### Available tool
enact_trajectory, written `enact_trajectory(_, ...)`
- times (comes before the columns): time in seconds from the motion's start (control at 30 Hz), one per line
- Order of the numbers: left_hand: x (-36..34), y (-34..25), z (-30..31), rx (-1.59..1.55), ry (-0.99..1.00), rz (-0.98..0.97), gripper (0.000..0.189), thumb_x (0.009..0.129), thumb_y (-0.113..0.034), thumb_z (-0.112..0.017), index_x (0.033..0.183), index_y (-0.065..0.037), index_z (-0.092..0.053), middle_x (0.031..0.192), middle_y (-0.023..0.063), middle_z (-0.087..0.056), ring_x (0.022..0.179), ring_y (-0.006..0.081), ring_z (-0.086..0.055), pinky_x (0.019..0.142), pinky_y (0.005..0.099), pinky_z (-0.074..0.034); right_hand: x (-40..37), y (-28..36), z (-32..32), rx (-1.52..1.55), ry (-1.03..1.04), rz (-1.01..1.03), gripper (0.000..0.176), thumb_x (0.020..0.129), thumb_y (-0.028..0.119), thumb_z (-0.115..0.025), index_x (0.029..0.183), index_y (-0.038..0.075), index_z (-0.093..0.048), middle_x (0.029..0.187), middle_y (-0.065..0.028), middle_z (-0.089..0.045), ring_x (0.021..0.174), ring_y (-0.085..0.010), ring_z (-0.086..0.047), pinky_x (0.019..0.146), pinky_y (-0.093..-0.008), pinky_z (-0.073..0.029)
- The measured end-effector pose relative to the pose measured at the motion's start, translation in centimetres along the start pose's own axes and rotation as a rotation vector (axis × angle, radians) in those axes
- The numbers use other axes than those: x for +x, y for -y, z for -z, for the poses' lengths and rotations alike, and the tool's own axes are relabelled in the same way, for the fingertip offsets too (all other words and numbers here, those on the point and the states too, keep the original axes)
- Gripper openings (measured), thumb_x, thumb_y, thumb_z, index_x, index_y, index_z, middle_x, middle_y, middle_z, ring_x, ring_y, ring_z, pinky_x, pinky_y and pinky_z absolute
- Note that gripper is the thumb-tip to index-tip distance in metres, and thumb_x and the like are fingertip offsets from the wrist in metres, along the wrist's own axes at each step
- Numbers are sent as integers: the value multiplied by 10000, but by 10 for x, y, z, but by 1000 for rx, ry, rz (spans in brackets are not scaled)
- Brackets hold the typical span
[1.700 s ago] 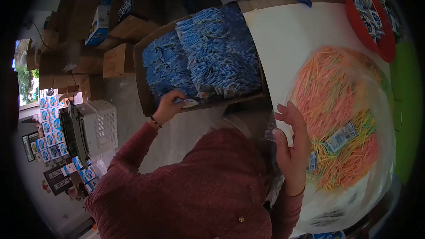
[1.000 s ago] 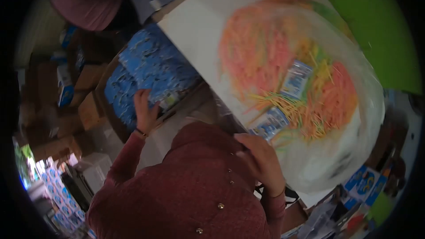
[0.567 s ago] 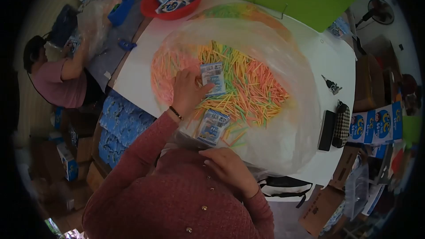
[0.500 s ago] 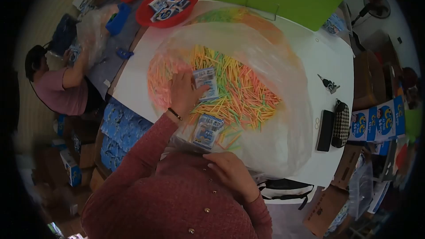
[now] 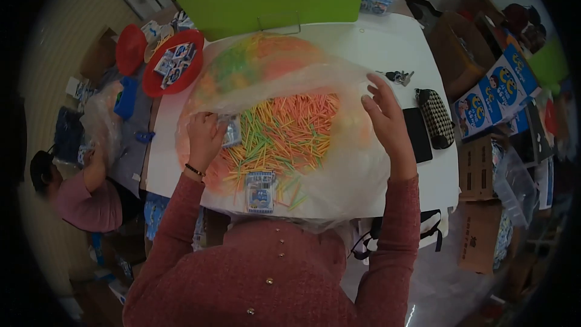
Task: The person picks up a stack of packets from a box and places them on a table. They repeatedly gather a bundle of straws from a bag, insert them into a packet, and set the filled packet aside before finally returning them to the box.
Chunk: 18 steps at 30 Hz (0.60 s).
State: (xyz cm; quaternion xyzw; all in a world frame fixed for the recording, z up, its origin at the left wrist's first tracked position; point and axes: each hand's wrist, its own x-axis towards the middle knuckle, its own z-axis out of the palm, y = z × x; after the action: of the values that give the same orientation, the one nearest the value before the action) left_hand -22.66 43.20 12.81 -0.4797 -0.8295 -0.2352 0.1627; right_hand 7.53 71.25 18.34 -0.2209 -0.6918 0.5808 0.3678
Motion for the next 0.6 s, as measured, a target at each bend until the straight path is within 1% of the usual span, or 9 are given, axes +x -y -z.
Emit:
enact_trajectory(0.1,17,5,2,-71,41,-131,378,781,-210,-732,1121,-78,-635,1091,141,-578,1010,343,-528,866,455,-396,-14,-4,-11,-216,-18,-62,363,945,84,-571,1293,10,-504,1305,-111,-552,1209,-195,-539,974,-301,-436)
enact_trajectory(0.13,17,0,8,-41,-5,-251,445,795,-251,-723,1195,-101,-600,1173,144,-557,1085,337,-504,900,466,-382,-34,-12,-27,-383,-141,153,360,919,133,-630,1245,19,-530,1322,-123,-531,1269,-245,-485,1003,-357,-406)
enact_trajectory(0.2,21,-16,8,-26,-56,-384,512,810,-292,-714,1269,-124,-565,1256,147,-536,1159,331,-481,935,478,-368,-74,-35,-46,-1053,-311,519,698,834,306,-747,1373,11,-416,1461,-209,-373,1390,-361,-314,1104,-481,-266)
enact_trajectory(0.23,22,-40,-1,29,-147,-534,545,835,-316,-687,1323,-145,-515,1340,142,-490,1246,318,-424,980,506,-333,-79,-40,-60,-1070,-320,519,698,834,306,-747,1373,11,-416,1461,-209,-373,1390,-361,-314,1104,-481,-266)
enact_trajectory(0.33,52,-112,-58,190,-396,-841,601,889,-339,-607,1431,-200,-386,1506,97,-365,1420,289,-264,1087,577,-209,-75,-66,-91,-1000,-503,30,1231,690,515,-803,1504,-27,-54,1546,-332,44,1442,-489,74,1125,-619,2)
enact_trajectory(0.43,118,-170,-103,214,-403,-931,459,881,-292,-598,1317,-196,-493,1542,68,-315,1471,256,-168,1112,570,-188,-51,-94,-83,-1037,-581,-69,1211,699,503,-797,1502,-31,-63,1547,-329,27,1441,-494,64,1128,-615,-6)
enact_trajectory(0.5,152,-195,-109,176,-127,-911,294,817,-232,-638,1092,-137,-597,1353,78,-537,1347,274,-399,1076,513,-264,-47,-94,-72,-1085,-607,-86,1219,709,501,-791,1506,-29,-37,1549,-326,28,1448,-477,67,1131,-609,-3)
enact_trajectory(0.53,160,-197,-117,167,-126,-935,294,817,-232,-638,1092,-137,-597,1353,78,-537,1347,274,-399,1076,513,-264,-46,-94,-67,-1135,-601,-97,1227,719,499,-785,1511,-28,-11,1552,-322,29,1454,-460,70,1133,-602,0)
enact_trajectory(0.6,176,-188,-132,-457,551,-822,100,811,-164,-644,877,-99,-607,911,55,-658,900,222,-620,856,403,-446,-50,-96,-62,-1133,-601,-91,1177,740,449,-776,1509,-31,-23,1552,-324,19,1454,-466,50,1132,-605,-8)
